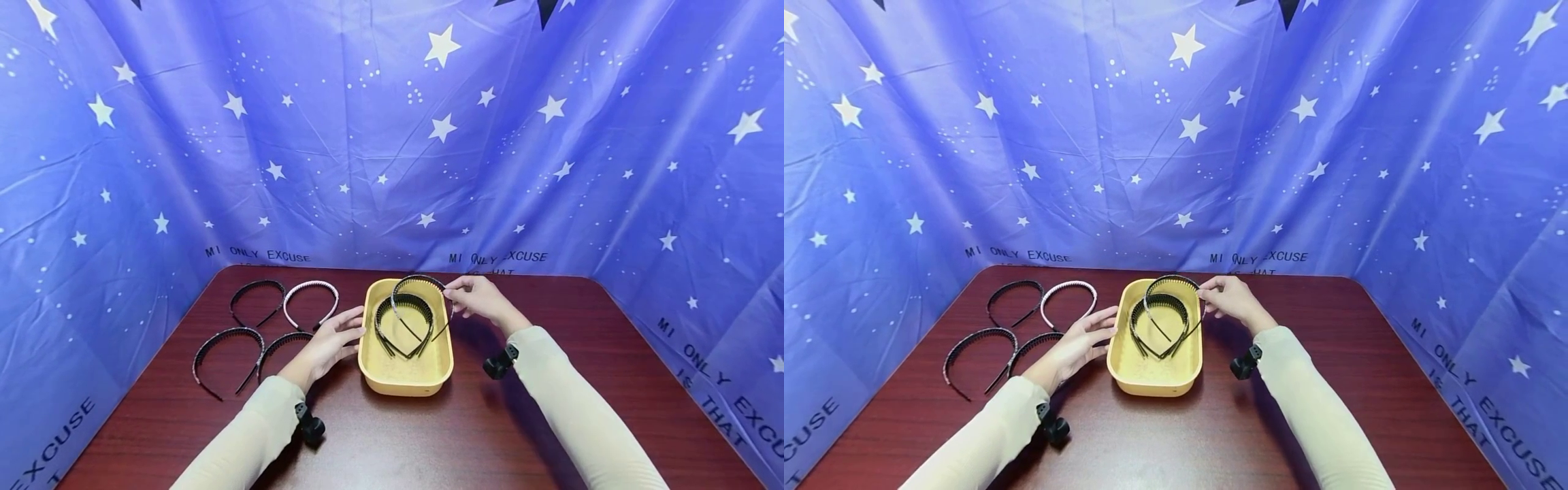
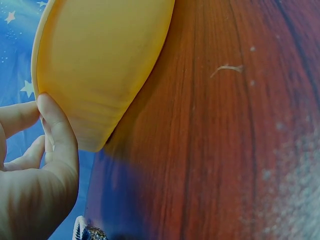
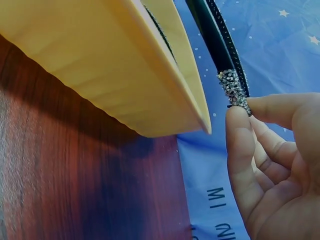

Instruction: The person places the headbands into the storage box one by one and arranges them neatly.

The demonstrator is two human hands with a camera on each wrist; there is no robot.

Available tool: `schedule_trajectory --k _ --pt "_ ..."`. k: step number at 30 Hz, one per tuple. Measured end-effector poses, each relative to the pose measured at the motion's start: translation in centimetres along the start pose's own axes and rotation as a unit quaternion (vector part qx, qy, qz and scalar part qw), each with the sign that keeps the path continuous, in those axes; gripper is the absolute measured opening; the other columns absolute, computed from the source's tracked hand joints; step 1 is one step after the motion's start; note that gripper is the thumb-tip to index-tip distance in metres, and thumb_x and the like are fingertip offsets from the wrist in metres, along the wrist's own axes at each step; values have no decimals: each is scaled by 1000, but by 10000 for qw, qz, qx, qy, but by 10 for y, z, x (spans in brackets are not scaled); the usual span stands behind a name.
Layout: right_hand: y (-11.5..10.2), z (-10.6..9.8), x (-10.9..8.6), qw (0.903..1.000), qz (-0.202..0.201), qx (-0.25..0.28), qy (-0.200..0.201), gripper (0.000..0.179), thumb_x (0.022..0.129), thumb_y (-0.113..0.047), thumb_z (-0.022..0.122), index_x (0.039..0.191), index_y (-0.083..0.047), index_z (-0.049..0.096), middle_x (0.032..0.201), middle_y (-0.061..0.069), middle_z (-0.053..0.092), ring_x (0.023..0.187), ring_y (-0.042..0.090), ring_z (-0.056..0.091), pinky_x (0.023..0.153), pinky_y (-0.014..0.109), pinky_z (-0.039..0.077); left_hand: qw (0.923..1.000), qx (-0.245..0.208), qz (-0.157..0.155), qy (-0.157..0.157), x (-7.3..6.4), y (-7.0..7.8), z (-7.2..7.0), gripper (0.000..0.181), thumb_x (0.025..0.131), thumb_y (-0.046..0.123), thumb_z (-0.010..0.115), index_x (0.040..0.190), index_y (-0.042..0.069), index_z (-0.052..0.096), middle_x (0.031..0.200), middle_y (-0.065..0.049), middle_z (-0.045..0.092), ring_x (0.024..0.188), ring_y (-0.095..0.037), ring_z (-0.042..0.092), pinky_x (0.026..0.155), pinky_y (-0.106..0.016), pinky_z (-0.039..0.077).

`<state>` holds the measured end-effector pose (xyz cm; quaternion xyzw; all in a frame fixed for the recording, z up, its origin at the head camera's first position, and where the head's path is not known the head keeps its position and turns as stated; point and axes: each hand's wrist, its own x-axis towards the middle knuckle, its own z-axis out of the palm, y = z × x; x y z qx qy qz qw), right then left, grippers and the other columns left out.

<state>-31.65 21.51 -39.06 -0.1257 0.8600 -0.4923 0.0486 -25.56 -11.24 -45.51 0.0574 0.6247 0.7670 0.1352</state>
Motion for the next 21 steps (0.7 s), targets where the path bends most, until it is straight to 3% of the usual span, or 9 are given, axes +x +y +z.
schedule_trajectory --k 13,21 --pt "-8 16 8 9995 302 -44 -65 26 94 -14 70 112 4 71 83 11 74 66 14 68 58 31 58 10000 39 14 -34 0 0 -1 58 98 1 58 152 3 39 143 -23 47 114 -26 57 87 -34 53" --pt "-15 25 14 9986 370 -360 -90 22 92 -14 72 107 3 73 72 8 71 61 13 67 58 33 60 10000 30 52 -65 0 -1 -2 58 98 2 59 152 2 38 141 -23 47 114 -25 57 87 -34 54"
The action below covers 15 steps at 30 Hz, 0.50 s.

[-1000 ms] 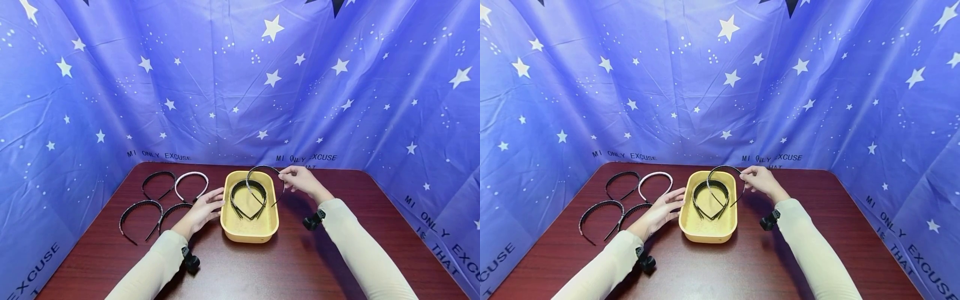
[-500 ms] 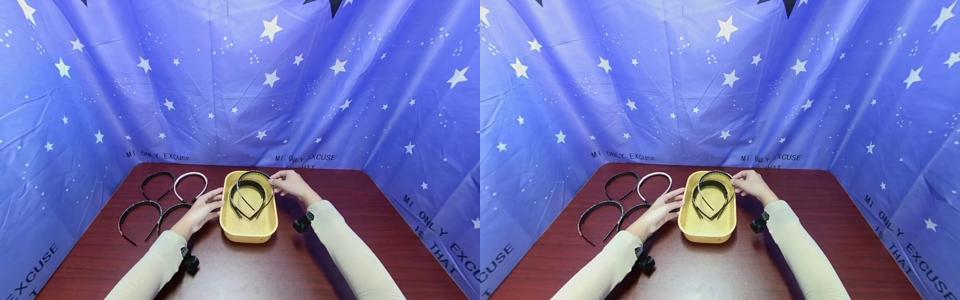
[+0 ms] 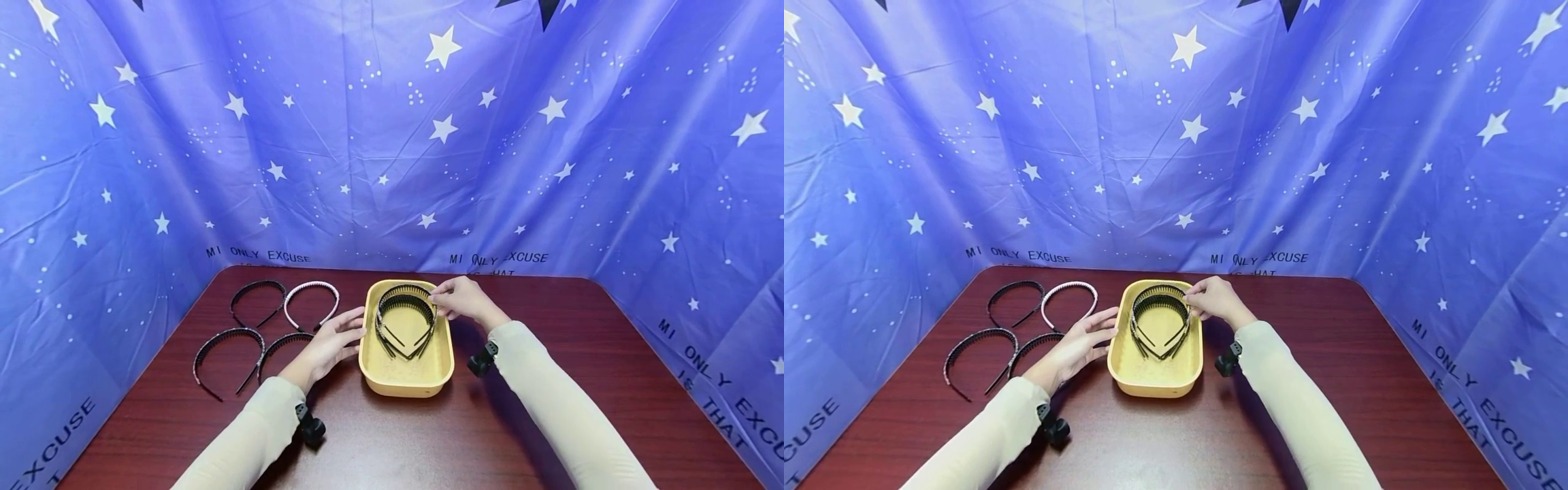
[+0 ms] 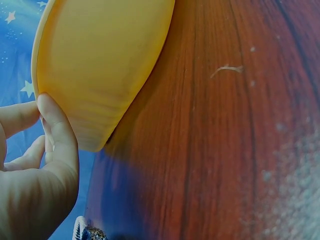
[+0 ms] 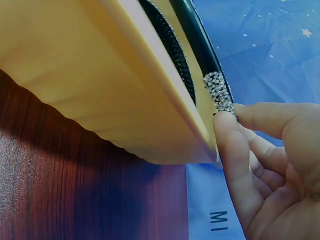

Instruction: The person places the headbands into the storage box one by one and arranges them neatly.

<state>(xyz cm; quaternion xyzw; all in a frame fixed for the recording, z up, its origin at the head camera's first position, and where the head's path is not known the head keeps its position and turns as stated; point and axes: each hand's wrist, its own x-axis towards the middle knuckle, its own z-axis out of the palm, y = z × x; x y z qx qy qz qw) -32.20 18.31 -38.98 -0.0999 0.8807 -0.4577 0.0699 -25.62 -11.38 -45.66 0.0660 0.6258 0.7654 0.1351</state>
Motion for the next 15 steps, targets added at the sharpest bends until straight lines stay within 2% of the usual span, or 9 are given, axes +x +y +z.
schedule_trajectory --k 15 --pt "-1 9 8 9995 70 -307 17 19 91 -14 74 103 1 75 71 8 72 59 16 69 55 33 59 10000 -12 2 35 1 -2 0 58 98 1 59 152 2 39 140 -22 49 113 -26 58 84 -32 54"
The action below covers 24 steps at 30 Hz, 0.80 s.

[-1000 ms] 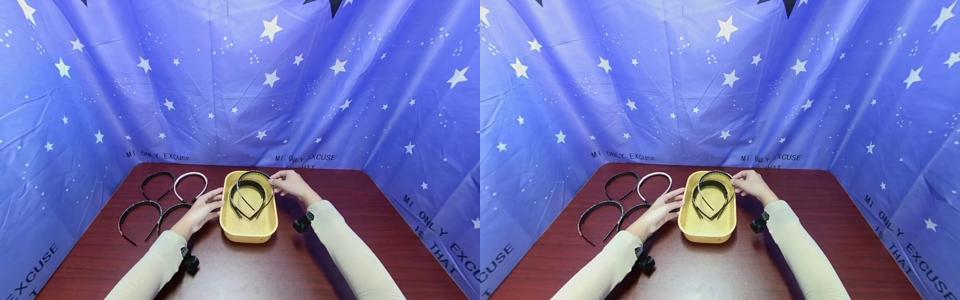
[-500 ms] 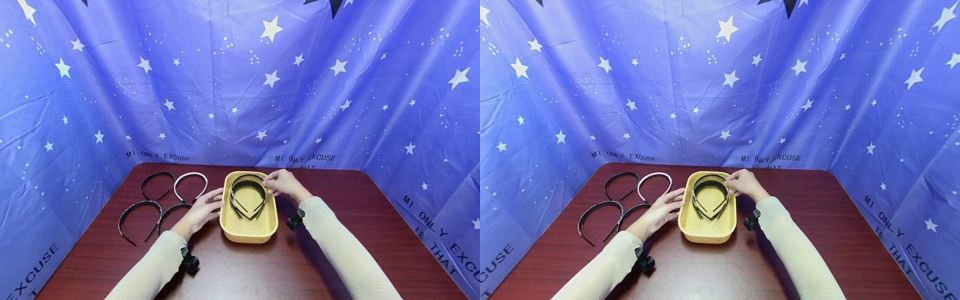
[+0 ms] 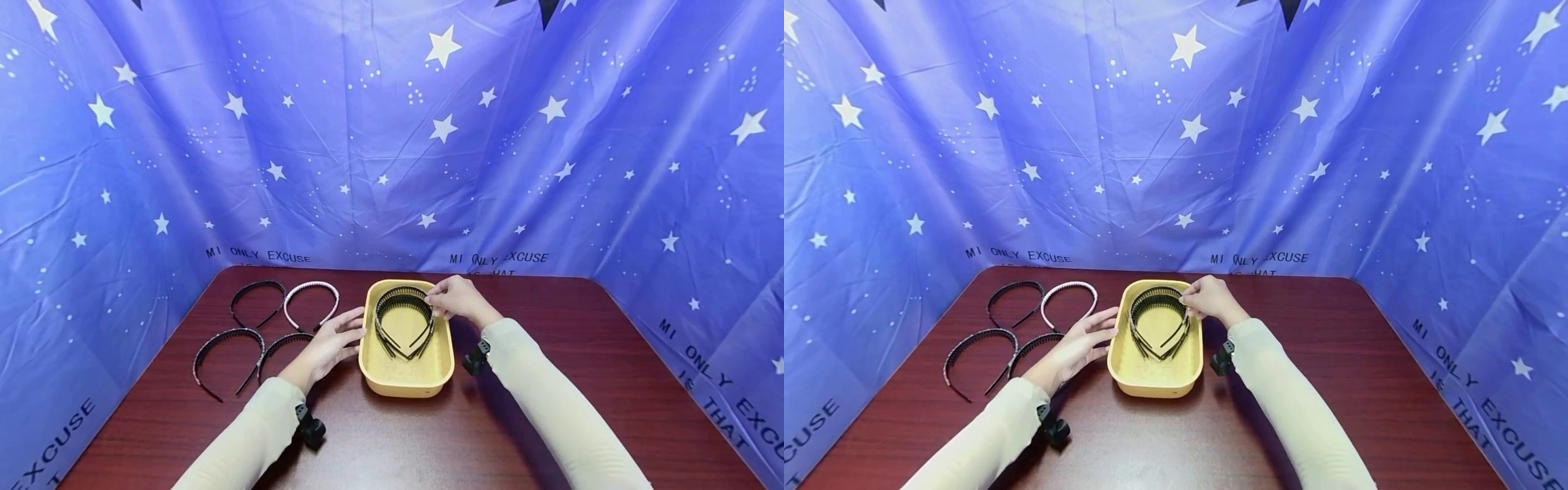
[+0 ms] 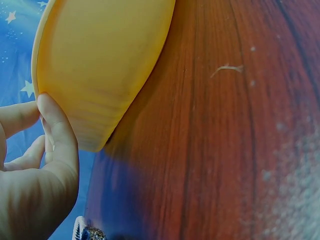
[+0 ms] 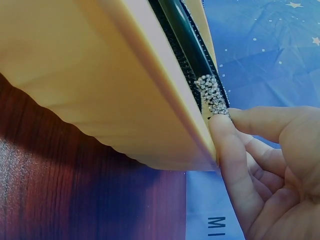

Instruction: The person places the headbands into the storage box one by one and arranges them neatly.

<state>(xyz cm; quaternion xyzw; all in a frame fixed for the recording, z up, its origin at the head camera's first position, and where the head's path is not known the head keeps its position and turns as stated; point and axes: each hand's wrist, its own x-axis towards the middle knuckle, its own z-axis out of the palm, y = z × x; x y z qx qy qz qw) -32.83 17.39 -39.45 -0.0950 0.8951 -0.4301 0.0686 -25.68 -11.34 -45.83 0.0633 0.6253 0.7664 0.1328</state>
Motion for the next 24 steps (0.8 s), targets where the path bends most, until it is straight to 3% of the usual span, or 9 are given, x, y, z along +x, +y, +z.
schedule_trajectory --k 18,24 --pt "-7 2 4 9960 -17 -855 241 15 89 -19 75 93 -4 76 62 4 68 59 21 68 51 31 57 10000 23 -15 -39 1 0 -2 58 98 2 59 152 3 38 142 -23 47 113 -24 58 87 -34 53" --pt "-4 4 5 9953 -66 -928 270 13 90 -18 74 91 -4 75 62 5 67 55 18 65 53 33 58 10000 27 -20 -30 1 0 -2 58 98 2 59 152 3 38 142 -23 47 112 -24 58 86 -33 53"
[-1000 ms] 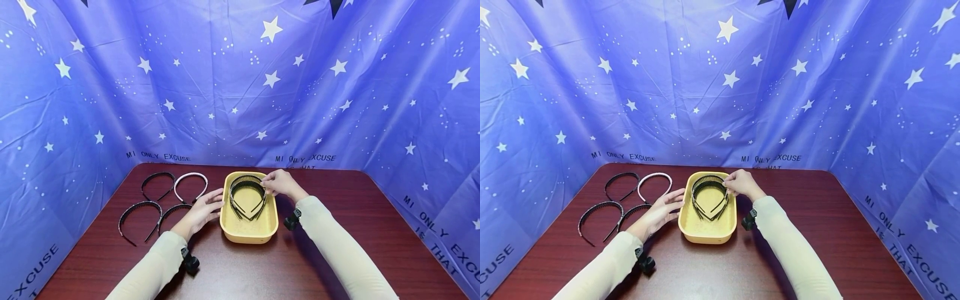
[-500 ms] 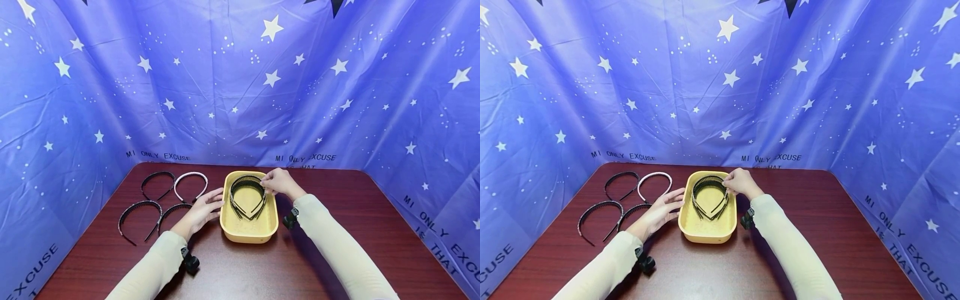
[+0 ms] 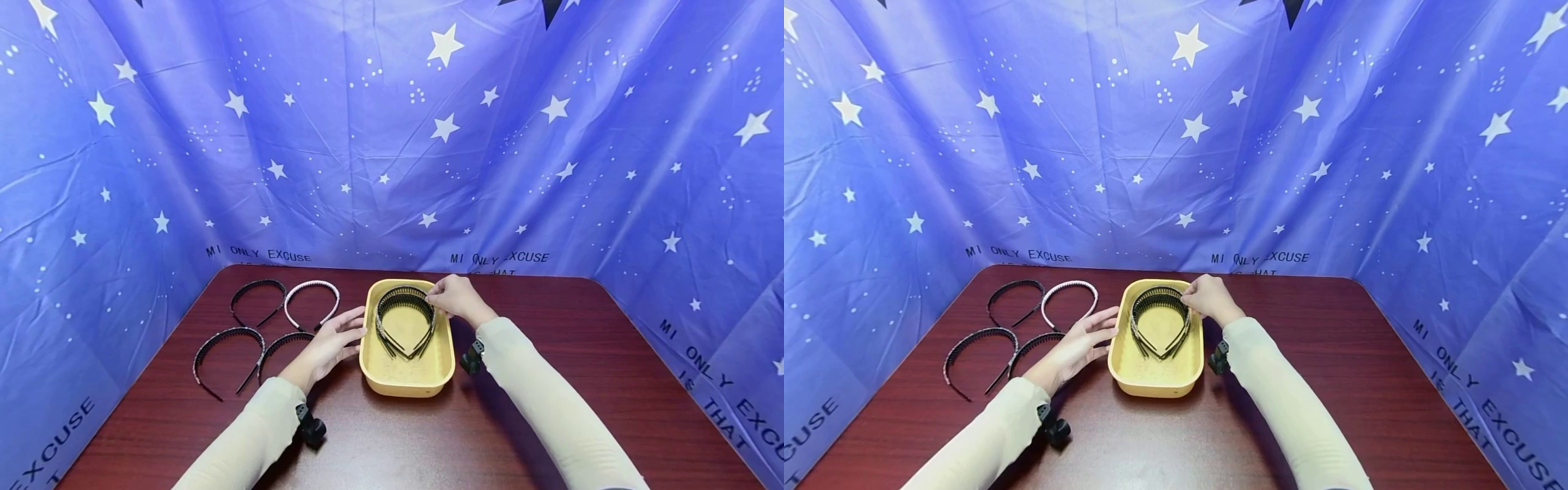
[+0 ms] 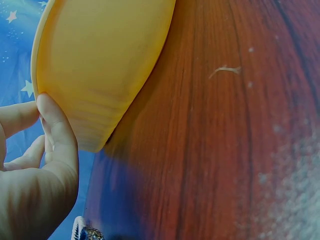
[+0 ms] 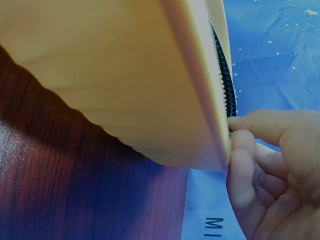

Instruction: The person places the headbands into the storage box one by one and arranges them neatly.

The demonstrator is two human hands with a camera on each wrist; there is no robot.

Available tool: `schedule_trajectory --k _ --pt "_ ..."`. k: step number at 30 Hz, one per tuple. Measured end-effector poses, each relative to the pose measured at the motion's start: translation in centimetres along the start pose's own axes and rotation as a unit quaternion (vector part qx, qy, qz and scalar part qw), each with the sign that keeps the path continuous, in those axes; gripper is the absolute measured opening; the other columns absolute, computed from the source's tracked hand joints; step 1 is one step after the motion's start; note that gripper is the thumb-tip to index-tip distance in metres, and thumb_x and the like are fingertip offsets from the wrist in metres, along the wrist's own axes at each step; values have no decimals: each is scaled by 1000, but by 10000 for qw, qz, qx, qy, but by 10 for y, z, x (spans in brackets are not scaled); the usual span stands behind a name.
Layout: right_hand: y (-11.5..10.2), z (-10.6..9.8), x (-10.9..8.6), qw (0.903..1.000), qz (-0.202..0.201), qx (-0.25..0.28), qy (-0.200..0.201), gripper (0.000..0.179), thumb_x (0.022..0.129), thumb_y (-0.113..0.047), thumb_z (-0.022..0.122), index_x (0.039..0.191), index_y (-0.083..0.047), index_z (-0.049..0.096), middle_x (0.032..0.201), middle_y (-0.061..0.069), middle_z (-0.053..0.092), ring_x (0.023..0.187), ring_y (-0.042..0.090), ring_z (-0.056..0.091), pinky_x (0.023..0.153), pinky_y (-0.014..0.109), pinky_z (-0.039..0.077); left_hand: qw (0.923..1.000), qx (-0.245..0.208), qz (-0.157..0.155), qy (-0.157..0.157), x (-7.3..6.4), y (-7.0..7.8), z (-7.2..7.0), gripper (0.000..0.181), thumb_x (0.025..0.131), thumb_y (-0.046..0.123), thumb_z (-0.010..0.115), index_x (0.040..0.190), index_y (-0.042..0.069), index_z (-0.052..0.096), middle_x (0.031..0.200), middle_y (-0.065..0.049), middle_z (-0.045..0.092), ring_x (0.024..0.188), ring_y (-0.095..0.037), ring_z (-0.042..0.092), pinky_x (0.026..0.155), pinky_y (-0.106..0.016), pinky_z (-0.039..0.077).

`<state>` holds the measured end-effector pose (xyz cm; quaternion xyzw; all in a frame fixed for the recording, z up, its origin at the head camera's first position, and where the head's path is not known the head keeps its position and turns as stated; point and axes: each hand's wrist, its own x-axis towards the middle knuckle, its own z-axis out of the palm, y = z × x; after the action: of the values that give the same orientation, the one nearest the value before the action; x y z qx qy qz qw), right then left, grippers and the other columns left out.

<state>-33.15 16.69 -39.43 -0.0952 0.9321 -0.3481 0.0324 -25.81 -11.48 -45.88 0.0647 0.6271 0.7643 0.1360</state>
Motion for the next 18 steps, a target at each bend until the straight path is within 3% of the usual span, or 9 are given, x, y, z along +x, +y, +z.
schedule_trajectory --k 8,18 --pt "-2 2 0 9999 -74 -139 22 12 91 -16 73 89 -4 75 59 4 64 49 14 59 60 42 59 10000 18 -4 -3 0 0 0 58 98 3 59 152 3 38 141 -23 48 110 -23 58 85 -32 53" --pt "-1 3 1 9996 -146 -234 71 11 91 -13 72 86 -3 75 57 4 62 47 14 58 59 42 59 10000 -5 -25 22 1 0 0 57 99 2 58 152 4 39 142 -23 47 111 -23 58 84 -31 53"
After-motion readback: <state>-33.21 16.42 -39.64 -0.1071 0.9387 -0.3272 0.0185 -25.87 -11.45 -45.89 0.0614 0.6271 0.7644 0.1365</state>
